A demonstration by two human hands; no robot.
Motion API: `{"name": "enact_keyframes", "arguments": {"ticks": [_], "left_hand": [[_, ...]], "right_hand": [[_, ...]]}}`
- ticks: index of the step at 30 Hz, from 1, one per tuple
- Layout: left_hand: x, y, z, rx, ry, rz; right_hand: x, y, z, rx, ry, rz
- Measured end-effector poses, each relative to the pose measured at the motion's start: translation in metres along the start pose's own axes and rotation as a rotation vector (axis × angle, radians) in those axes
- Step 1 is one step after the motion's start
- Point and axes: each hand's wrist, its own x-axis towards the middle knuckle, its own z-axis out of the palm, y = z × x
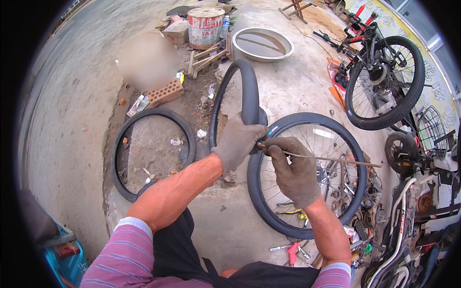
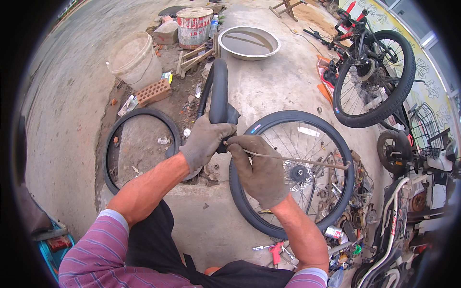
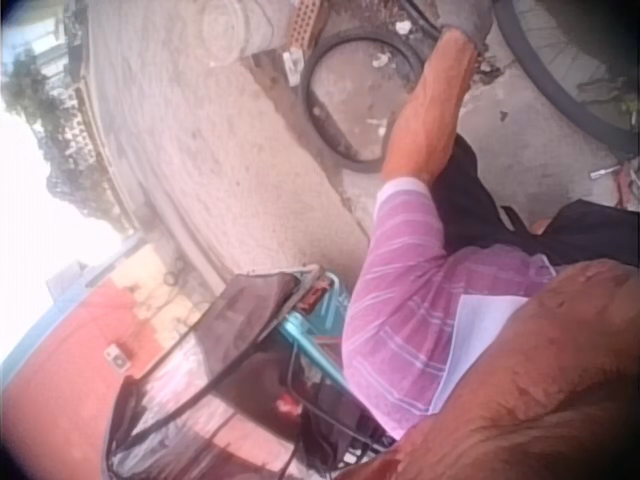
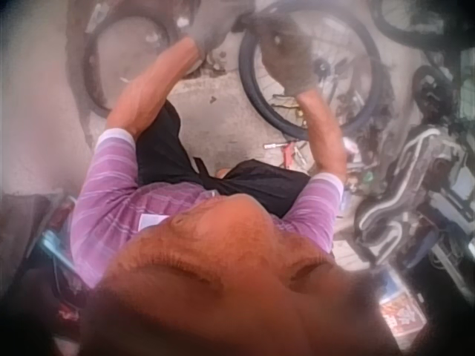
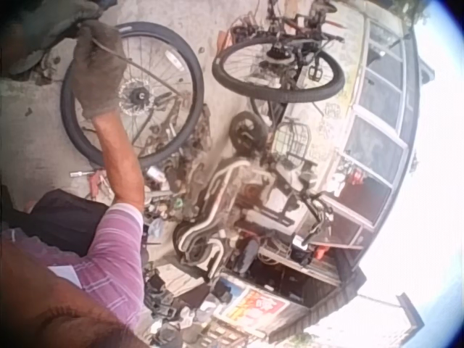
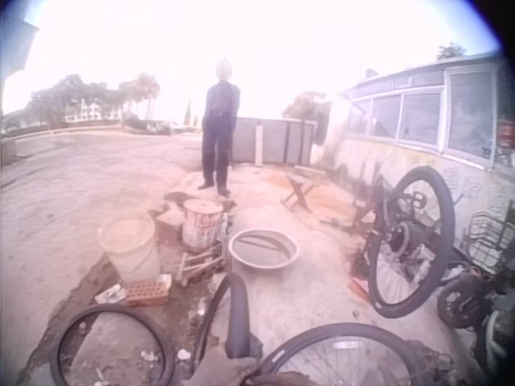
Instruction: The person removes a bicycle tire from the rim, inspects the inner tube, and then reinstalls the tire onto the rim. They use a metal tool to pry the tire bead and manipulate the tube and tire by hand.
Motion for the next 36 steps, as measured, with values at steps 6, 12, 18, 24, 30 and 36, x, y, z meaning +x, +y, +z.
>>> {"name": "enact_keyframes", "arguments": {"ticks": [6, 12, 18, 24, 30, 36], "left_hand": [[-0.001, 0.000, 0.001, 0.032, 0.011, 0.009], [-0.001, -0.003, 0.001, 0.045, 0.016, 0.064], [-0.003, 0.002, 0.000, 0.154, 0.016, 0.087], [-0.003, -0.002, -0.002, 0.076, -0.038, 0.043], [0.000, -0.002, -0.002, 0.048, -0.064, 0.059], [-0.006, 0.002, -0.001, 0.118, 0.004, 0.095]], "right_hand": [[0.000, -0.003, 0.001, -0.072, -0.026, 0.024], [0.000, 0.000, 0.003, -0.112, -0.006, -0.063], [0.002, -0.002, 0.006, -0.019, -0.003, 0.003], [0.002, -0.003, 0.008, -0.026, -0.012, 0.037], [0.000, 0.001, 0.012, 0.064, 0.016, 0.052], [0.001, 0.001, 0.012, 0.004, 0.020, -0.001]]}}
